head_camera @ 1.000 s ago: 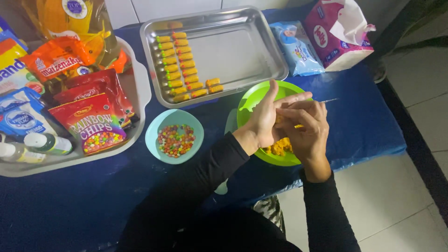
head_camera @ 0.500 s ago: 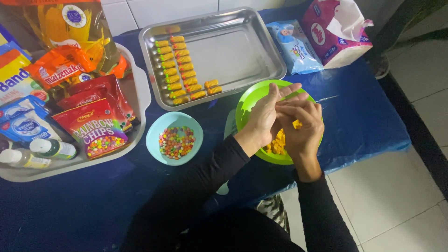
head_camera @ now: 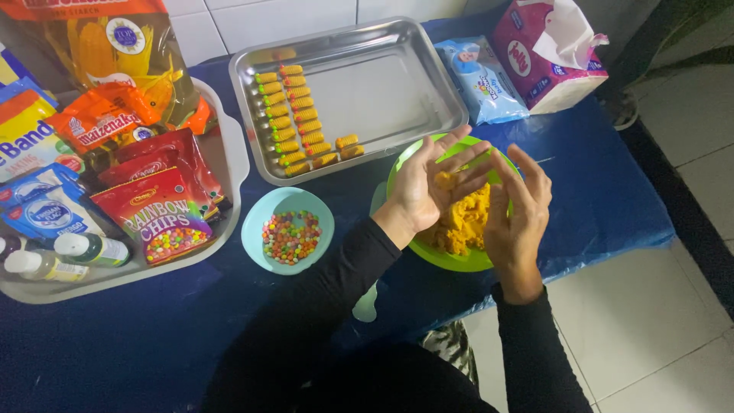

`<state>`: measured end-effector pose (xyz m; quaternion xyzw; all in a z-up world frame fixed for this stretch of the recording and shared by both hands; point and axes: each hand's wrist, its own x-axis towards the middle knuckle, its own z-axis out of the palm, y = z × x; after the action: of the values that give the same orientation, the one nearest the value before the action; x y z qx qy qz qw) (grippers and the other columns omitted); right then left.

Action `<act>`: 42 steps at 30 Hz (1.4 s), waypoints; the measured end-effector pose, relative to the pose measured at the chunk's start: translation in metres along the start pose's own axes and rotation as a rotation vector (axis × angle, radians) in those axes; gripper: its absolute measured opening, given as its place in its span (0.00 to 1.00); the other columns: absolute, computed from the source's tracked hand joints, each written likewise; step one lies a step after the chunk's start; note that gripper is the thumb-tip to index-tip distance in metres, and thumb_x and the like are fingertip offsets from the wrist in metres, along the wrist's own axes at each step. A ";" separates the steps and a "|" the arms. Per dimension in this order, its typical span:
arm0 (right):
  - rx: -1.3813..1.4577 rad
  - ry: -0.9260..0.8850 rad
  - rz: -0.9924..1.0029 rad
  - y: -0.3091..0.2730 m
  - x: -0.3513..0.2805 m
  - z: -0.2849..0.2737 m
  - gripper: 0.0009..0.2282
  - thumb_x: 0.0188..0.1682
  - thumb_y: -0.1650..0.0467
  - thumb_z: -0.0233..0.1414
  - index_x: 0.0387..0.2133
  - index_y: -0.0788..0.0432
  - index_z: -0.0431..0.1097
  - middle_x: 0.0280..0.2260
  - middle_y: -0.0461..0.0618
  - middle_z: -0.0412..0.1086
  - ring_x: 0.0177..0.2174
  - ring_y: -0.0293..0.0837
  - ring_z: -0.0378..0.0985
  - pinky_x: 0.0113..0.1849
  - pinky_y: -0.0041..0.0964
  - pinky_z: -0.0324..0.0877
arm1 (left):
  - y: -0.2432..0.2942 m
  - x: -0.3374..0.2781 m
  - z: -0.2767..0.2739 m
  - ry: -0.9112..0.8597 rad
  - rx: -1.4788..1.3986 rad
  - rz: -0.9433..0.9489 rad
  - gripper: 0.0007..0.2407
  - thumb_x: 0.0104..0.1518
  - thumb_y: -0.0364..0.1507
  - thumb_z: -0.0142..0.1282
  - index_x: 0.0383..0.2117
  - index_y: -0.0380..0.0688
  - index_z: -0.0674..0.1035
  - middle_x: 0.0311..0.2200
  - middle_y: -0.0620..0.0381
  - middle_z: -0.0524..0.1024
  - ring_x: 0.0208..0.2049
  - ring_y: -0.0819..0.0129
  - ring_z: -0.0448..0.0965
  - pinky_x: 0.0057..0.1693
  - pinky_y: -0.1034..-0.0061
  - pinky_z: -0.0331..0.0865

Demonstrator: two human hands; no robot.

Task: Shaping yellow dough into textured cylinders using a comb and placing them on a tray

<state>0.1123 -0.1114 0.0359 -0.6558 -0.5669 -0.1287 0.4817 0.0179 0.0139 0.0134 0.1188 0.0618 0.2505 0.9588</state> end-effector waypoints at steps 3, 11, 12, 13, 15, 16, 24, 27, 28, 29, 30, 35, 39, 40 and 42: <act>0.042 -0.057 -0.034 -0.007 0.011 0.010 0.30 0.60 0.51 0.30 0.64 0.56 0.64 0.64 0.64 0.57 0.65 0.67 0.53 0.62 0.64 0.42 | -0.016 0.007 -0.006 -0.070 -0.109 -0.054 0.26 0.74 0.52 0.33 0.64 0.50 0.72 0.57 0.35 0.72 0.52 0.36 0.78 0.58 0.47 0.76; 0.507 -0.138 0.001 -0.040 0.037 0.041 0.38 0.58 0.44 0.26 0.65 0.61 0.60 0.65 0.63 0.59 0.68 0.61 0.51 0.67 0.62 0.41 | -0.024 -0.029 0.051 0.005 0.282 0.166 0.35 0.64 0.60 0.26 0.73 0.55 0.57 0.72 0.45 0.55 0.71 0.49 0.57 0.74 0.53 0.50; 0.702 -0.040 0.110 -0.038 0.034 0.045 0.31 0.59 0.50 0.35 0.63 0.62 0.61 0.60 0.63 0.64 0.63 0.56 0.61 0.64 0.54 0.53 | -0.026 -0.028 0.049 0.011 0.304 0.210 0.34 0.65 0.58 0.26 0.74 0.54 0.54 0.73 0.46 0.52 0.72 0.50 0.53 0.74 0.53 0.45; 0.894 0.059 0.223 -0.036 0.031 0.048 0.24 0.61 0.56 0.44 0.60 0.62 0.61 0.56 0.63 0.70 0.58 0.50 0.72 0.62 0.47 0.65 | -0.028 -0.026 0.048 0.017 0.327 0.253 0.33 0.67 0.56 0.25 0.74 0.53 0.51 0.73 0.47 0.49 0.73 0.51 0.48 0.74 0.53 0.41; 1.070 0.174 0.452 -0.014 0.037 0.048 0.20 0.60 0.58 0.44 0.58 0.56 0.61 0.49 0.61 0.74 0.48 0.51 0.79 0.51 0.49 0.75 | -0.033 -0.023 0.047 0.022 0.359 0.304 0.31 0.69 0.53 0.24 0.75 0.52 0.47 0.73 0.48 0.45 0.74 0.52 0.41 0.75 0.52 0.34; 1.241 0.299 0.682 -0.003 0.038 0.046 0.16 0.59 0.59 0.44 0.57 0.50 0.61 0.41 0.59 0.79 0.39 0.53 0.86 0.41 0.51 0.85 | -0.037 -0.022 0.046 0.026 0.394 0.356 0.30 0.71 0.50 0.24 0.75 0.51 0.42 0.74 0.50 0.41 0.76 0.53 0.34 0.75 0.52 0.26; 1.941 -0.074 0.842 0.049 0.027 0.025 0.25 0.53 0.49 0.38 0.55 0.44 0.71 0.12 0.35 0.51 0.10 0.28 0.46 0.16 0.21 0.47 | -0.016 -0.016 0.030 0.198 0.236 0.100 0.30 0.66 0.59 0.19 0.69 0.64 0.59 0.69 0.45 0.53 0.75 0.46 0.40 0.72 0.48 0.35; 1.854 -0.092 0.908 0.051 0.023 0.026 0.30 0.45 0.41 0.34 0.42 0.43 0.74 0.11 0.35 0.39 0.11 0.31 0.37 0.17 0.28 0.41 | -0.020 -0.007 0.011 0.200 0.212 0.081 0.28 0.67 0.60 0.20 0.63 0.67 0.66 0.64 0.51 0.63 0.71 0.53 0.53 0.71 0.52 0.44; 1.807 -0.056 0.940 0.049 0.021 0.026 0.29 0.44 0.41 0.35 0.35 0.46 0.73 0.12 0.35 0.36 0.12 0.33 0.34 0.19 0.31 0.39 | -0.021 -0.006 0.007 0.203 0.209 0.072 0.28 0.67 0.60 0.21 0.62 0.68 0.68 0.64 0.52 0.64 0.69 0.56 0.58 0.70 0.55 0.49; 1.808 -0.054 0.942 0.043 0.024 0.027 0.29 0.44 0.41 0.35 0.35 0.46 0.73 0.12 0.35 0.36 0.12 0.33 0.34 0.19 0.31 0.39 | -0.022 -0.006 0.005 0.205 0.208 0.070 0.28 0.67 0.60 0.21 0.62 0.68 0.68 0.64 0.52 0.64 0.69 0.56 0.58 0.70 0.55 0.49; 1.801 0.005 0.951 0.038 0.027 0.027 0.30 0.44 0.42 0.35 0.36 0.49 0.72 0.13 0.37 0.40 0.13 0.34 0.39 0.20 0.32 0.42 | -0.023 -0.005 0.004 0.184 0.202 0.074 0.28 0.67 0.61 0.21 0.62 0.67 0.68 0.64 0.50 0.64 0.68 0.53 0.59 0.69 0.54 0.51; 1.778 0.102 0.919 -0.001 0.028 0.023 0.35 0.43 0.43 0.41 0.50 0.55 0.72 0.36 0.59 0.68 0.42 0.60 0.74 0.45 0.51 0.70 | -0.028 0.012 -0.026 0.123 0.186 0.119 0.29 0.68 0.61 0.24 0.61 0.64 0.70 0.46 0.55 0.76 0.55 0.61 0.72 0.64 0.55 0.57; 1.516 0.016 0.708 -0.029 0.016 0.033 0.41 0.41 0.39 0.34 0.57 0.55 0.63 0.50 0.62 0.71 0.53 0.62 0.74 0.55 0.54 0.65 | -0.028 0.017 -0.025 0.141 0.063 0.131 0.29 0.69 0.58 0.30 0.60 0.53 0.74 0.48 0.49 0.80 0.50 0.53 0.79 0.57 0.59 0.70; 1.383 -0.065 0.598 -0.040 0.013 0.037 0.43 0.42 0.38 0.27 0.61 0.53 0.59 0.58 0.61 0.68 0.59 0.61 0.69 0.61 0.57 0.60 | -0.028 0.018 -0.024 0.152 0.014 0.145 0.29 0.70 0.56 0.31 0.57 0.49 0.78 0.46 0.44 0.81 0.46 0.49 0.82 0.56 0.60 0.73; 1.248 -0.088 0.501 -0.053 0.013 0.041 0.44 0.43 0.37 0.24 0.63 0.53 0.56 0.60 0.60 0.65 0.62 0.60 0.64 0.63 0.56 0.55 | -0.027 0.013 -0.019 0.174 -0.054 0.139 0.28 0.69 0.55 0.35 0.55 0.48 0.79 0.46 0.42 0.81 0.44 0.50 0.83 0.53 0.62 0.75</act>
<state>0.0550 -0.0773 0.0501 -0.3709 -0.3846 0.3655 0.7622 0.0387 0.0014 -0.0130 0.0748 0.1296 0.3274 0.9330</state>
